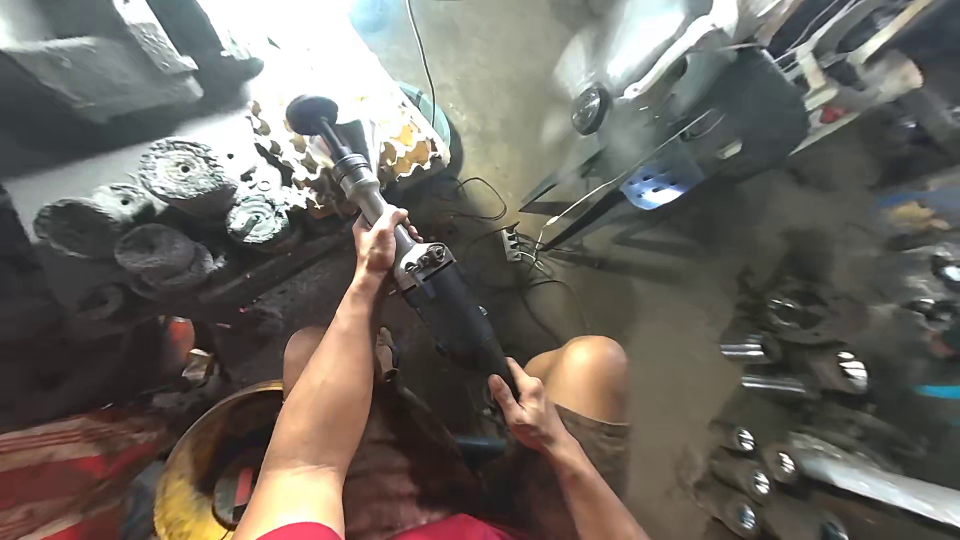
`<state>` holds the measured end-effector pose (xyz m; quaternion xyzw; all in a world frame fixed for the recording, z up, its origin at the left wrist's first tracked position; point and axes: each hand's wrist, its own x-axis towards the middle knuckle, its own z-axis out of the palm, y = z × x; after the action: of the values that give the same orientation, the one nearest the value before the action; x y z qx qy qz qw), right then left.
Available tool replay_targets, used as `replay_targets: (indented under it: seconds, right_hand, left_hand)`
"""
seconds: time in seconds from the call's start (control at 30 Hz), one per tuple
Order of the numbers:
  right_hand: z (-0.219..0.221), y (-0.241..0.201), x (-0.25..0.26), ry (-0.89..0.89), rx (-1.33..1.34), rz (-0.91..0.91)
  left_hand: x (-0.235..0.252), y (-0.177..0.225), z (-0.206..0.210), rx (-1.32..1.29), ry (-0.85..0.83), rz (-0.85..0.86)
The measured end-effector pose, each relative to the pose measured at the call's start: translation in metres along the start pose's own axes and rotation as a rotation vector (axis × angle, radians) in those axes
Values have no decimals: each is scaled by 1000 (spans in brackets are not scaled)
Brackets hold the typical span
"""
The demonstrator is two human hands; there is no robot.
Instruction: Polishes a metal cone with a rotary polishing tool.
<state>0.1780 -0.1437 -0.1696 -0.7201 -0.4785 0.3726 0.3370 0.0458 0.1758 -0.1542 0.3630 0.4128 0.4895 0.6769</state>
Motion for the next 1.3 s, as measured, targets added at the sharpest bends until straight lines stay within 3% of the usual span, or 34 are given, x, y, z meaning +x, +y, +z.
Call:
replay_targets:
  seconds: [0.23, 0.57, 0.97, 1.3]
  right_hand:
    - [-1, -1, 2, -16, -55, -6]
    - [-1, 4, -1, 65, 63, 39]
    - [-4, 1, 2, 156, 146, 70]
    - [1, 3, -1, 61, 103, 24]
  left_hand:
    - [-6, 3, -7, -5, 42, -13]
    - [9, 0, 26, 40, -24, -36]
    - [28, -16, 48, 333, -21, -135]
    - [6, 5, 25, 136, 15, -73]
